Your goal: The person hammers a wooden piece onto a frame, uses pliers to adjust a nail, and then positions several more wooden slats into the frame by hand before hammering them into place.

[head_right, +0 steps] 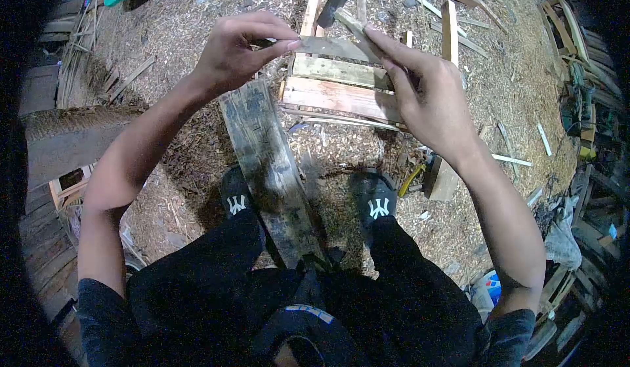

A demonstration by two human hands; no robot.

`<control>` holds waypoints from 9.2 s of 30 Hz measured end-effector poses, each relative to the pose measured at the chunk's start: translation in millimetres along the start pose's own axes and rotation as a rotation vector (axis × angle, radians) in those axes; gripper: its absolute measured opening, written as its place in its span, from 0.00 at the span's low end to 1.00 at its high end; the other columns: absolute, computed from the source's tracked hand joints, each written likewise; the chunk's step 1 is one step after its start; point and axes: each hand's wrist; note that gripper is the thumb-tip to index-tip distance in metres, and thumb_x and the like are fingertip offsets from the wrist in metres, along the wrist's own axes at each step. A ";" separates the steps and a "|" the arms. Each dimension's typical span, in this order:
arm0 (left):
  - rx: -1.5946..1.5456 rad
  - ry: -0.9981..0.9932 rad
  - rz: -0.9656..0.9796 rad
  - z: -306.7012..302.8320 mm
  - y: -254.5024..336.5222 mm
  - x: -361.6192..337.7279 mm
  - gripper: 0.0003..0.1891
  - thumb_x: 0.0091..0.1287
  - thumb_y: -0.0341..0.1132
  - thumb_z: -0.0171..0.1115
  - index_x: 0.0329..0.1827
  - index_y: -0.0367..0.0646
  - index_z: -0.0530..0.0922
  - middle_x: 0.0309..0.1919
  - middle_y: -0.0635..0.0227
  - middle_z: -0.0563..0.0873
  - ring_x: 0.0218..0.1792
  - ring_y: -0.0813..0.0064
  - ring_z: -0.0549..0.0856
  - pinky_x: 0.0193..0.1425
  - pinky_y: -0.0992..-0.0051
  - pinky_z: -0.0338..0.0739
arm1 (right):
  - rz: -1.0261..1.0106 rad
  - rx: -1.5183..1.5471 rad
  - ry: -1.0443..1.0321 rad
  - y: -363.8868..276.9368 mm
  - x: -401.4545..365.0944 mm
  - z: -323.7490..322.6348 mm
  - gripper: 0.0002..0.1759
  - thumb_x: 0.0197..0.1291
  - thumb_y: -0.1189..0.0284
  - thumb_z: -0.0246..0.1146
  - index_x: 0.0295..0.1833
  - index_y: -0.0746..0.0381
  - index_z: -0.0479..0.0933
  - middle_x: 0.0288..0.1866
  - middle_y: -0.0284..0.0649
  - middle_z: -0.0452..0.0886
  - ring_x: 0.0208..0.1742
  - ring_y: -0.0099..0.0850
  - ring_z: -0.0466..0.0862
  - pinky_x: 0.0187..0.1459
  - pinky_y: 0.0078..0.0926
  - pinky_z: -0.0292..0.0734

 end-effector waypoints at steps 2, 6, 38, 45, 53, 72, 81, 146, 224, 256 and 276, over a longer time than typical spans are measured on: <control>0.042 -0.045 -0.045 -0.6 2.7 -0.7 0.06 0.66 0.32 0.73 0.44 0.41 0.91 0.39 0.64 0.91 0.42 0.74 0.90 0.45 0.74 0.87 | 0.024 -0.001 -0.019 -3.3 -0.1 -1.5 0.23 0.70 0.80 0.59 0.68 0.54 0.81 0.48 0.54 0.89 0.41 0.38 0.91 0.49 0.37 0.84; 0.045 -0.014 -0.010 3.8 0.4 -2.1 0.06 0.67 0.31 0.72 0.44 0.41 0.91 0.39 0.65 0.92 0.42 0.75 0.90 0.45 0.74 0.87 | 0.113 -0.049 -0.133 -10.7 0.4 -8.7 0.24 0.74 0.79 0.56 0.72 0.53 0.77 0.59 0.49 0.87 0.57 0.28 0.86 0.59 0.32 0.80; 0.106 -0.003 0.117 1.6 -6.2 0.0 0.06 0.66 0.30 0.72 0.44 0.41 0.89 0.39 0.65 0.91 0.38 0.72 0.90 0.41 0.74 0.85 | 0.078 -0.249 -0.055 -4.2 22.6 -0.3 0.14 0.62 0.74 0.70 0.48 0.73 0.84 0.46 0.55 0.85 0.47 0.50 0.87 0.53 0.43 0.81; 0.123 -0.006 0.154 1.0 -5.8 -2.5 0.06 0.68 0.31 0.71 0.45 0.41 0.89 0.38 0.65 0.90 0.39 0.72 0.90 0.42 0.74 0.86 | 0.052 -0.279 -0.043 -2.3 23.3 0.8 0.15 0.62 0.73 0.70 0.48 0.74 0.84 0.45 0.55 0.86 0.46 0.50 0.88 0.52 0.42 0.83; 0.121 0.016 0.171 2.8 -7.3 -3.8 0.06 0.69 0.31 0.70 0.44 0.41 0.89 0.40 0.65 0.91 0.40 0.72 0.90 0.44 0.74 0.86 | 0.071 -0.251 -0.046 -6.7 24.3 2.6 0.15 0.62 0.73 0.70 0.48 0.74 0.84 0.44 0.55 0.86 0.45 0.49 0.88 0.51 0.42 0.83; 0.167 0.003 0.142 6.5 -4.9 -3.9 0.06 0.68 0.33 0.70 0.44 0.43 0.90 0.39 0.68 0.90 0.40 0.71 0.90 0.43 0.73 0.85 | -0.008 -0.238 -0.003 -3.5 21.9 3.4 0.12 0.61 0.73 0.70 0.44 0.73 0.84 0.39 0.55 0.85 0.42 0.50 0.87 0.48 0.43 0.81; 0.130 0.025 0.154 8.9 -3.1 -3.9 0.05 0.67 0.31 0.71 0.42 0.41 0.89 0.38 0.66 0.90 0.39 0.73 0.90 0.42 0.73 0.86 | 0.017 -0.227 -0.020 -3.2 21.8 3.0 0.12 0.62 0.73 0.69 0.46 0.72 0.85 0.39 0.53 0.86 0.41 0.48 0.87 0.48 0.41 0.81; 0.047 0.083 0.156 14.1 -3.4 -7.7 0.05 0.68 0.30 0.70 0.40 0.39 0.90 0.34 0.66 0.90 0.35 0.74 0.89 0.38 0.75 0.84 | -0.186 -0.206 -0.069 -20.0 -0.9 -8.1 0.30 0.66 0.86 0.61 0.72 0.52 0.78 0.32 0.41 0.83 0.27 0.24 0.77 0.25 0.29 0.72; -0.544 -0.098 -0.488 7.0 -3.3 -9.5 0.14 0.70 0.32 0.71 0.55 0.33 0.85 0.35 0.65 0.90 0.34 0.82 0.87 0.41 0.80 0.82 | -0.196 -0.225 -0.057 -23.7 -0.3 -11.8 0.31 0.66 0.85 0.62 0.73 0.52 0.77 0.30 0.42 0.79 0.27 0.28 0.76 0.32 0.33 0.75; -0.157 0.064 -0.409 46.6 55.8 -46.7 0.44 0.67 0.52 0.71 0.80 0.36 0.63 0.62 0.44 0.80 0.64 0.54 0.80 0.70 0.55 0.74 | -0.072 -0.081 0.021 -3.2 0.2 -3.9 0.26 0.65 0.76 0.67 0.69 0.57 0.79 0.44 0.52 0.89 0.38 0.36 0.90 0.45 0.35 0.85; -0.216 0.107 -0.402 44.4 46.9 -53.2 0.40 0.65 0.50 0.73 0.76 0.37 0.70 0.58 0.48 0.83 0.61 0.58 0.83 0.68 0.61 0.76 | 0.316 -0.220 -0.175 -5.2 34.1 -10.7 0.19 0.60 0.61 0.75 0.43 0.68 0.86 0.28 0.52 0.85 0.30 0.41 0.86 0.37 0.43 0.78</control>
Point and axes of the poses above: each hand's wrist, its own x-axis towards the middle knuckle, its own z-axis out of the palm, y = z × x
